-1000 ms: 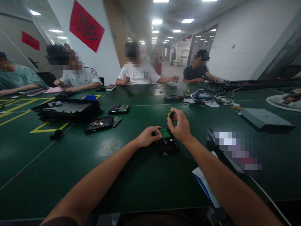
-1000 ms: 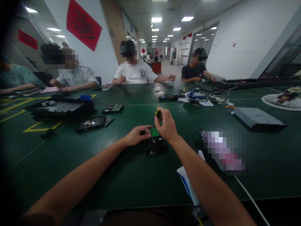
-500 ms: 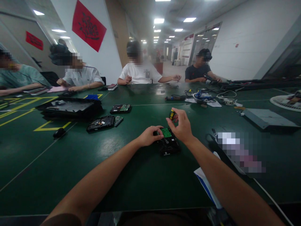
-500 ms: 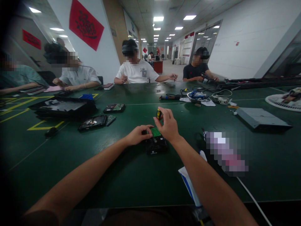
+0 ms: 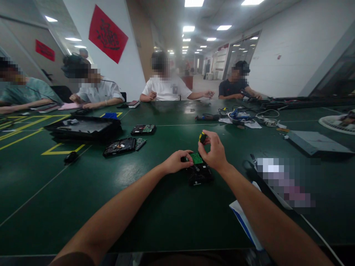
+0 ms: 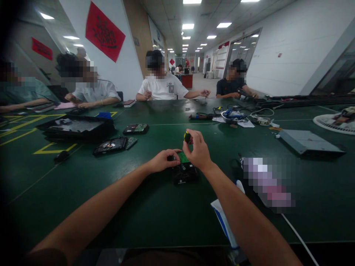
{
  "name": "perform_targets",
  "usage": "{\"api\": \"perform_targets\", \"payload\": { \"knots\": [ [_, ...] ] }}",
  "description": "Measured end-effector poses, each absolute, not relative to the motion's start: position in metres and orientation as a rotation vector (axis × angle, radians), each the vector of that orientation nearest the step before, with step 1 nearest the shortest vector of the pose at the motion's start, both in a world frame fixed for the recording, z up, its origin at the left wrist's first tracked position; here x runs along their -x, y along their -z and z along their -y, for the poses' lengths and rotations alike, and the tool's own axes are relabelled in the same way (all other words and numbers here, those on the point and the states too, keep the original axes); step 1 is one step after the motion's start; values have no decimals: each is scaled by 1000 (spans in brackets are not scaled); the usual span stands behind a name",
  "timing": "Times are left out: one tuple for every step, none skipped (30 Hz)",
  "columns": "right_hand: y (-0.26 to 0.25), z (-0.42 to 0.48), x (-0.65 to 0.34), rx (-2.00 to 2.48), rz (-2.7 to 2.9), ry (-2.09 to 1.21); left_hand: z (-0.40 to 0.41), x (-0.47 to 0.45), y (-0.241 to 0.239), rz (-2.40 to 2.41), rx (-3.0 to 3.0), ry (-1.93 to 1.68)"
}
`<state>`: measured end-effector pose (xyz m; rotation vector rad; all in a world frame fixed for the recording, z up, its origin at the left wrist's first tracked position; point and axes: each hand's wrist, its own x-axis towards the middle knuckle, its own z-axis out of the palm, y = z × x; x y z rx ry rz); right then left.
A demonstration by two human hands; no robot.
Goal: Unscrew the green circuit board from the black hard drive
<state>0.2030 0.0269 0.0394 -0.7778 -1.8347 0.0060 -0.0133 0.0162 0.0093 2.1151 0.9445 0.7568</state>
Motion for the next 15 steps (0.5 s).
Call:
{"api": "perform_targets", "payload": {
  "knots": [
    [-39,-27,-203,770,1838,-4,-16,14,-10,-945,-2113,-746],
    [-39,-27,-203,766,1839,-1,-16,14,-11,-944,-2113,-738],
    [-38,-27,-203,766,1841,-1,-16,14,-11,-942,-2113,-732],
    [-38,-27,-203,769,1842,-2,-16,15,-12,-940,-2113,-731],
    [-38,-27,-203,774,1844,-4,-16,15,-12,-938,-2113,-730],
    [-38,-28,-203,778,1847,-6,-17,15,-12,-935,-2113,-730],
    [-37,-28,-203,780,1849,-8,-17,15,-12,-932,-2114,-728],
    [-37,-28,-203,781,1850,-8,-17,16,-12,-928,-2113,-727],
    [-37,-28,-203,782,1849,-6,-17,16,-12,-922,-2110,-727],
    [-37,-28,-203,783,1847,-3,-17,16,-12,-913,-2105,-726],
    [-37,-28,-203,785,1847,-1,-18,16,-11,-903,-2097,-724],
    [-37,-27,-203,787,1846,1,-18,17,-11,-892,-2086,-722],
    [-37,-27,-203,790,1845,3,-18,17,-10,-881,-2076,-718],
    [-37,-27,-203,793,1846,5,-19,17,-10,-872,-2069,-716],
    [-36,-27,-203,794,1848,6,-19,18,-10,-863,-2067,-715]
  ]
}}
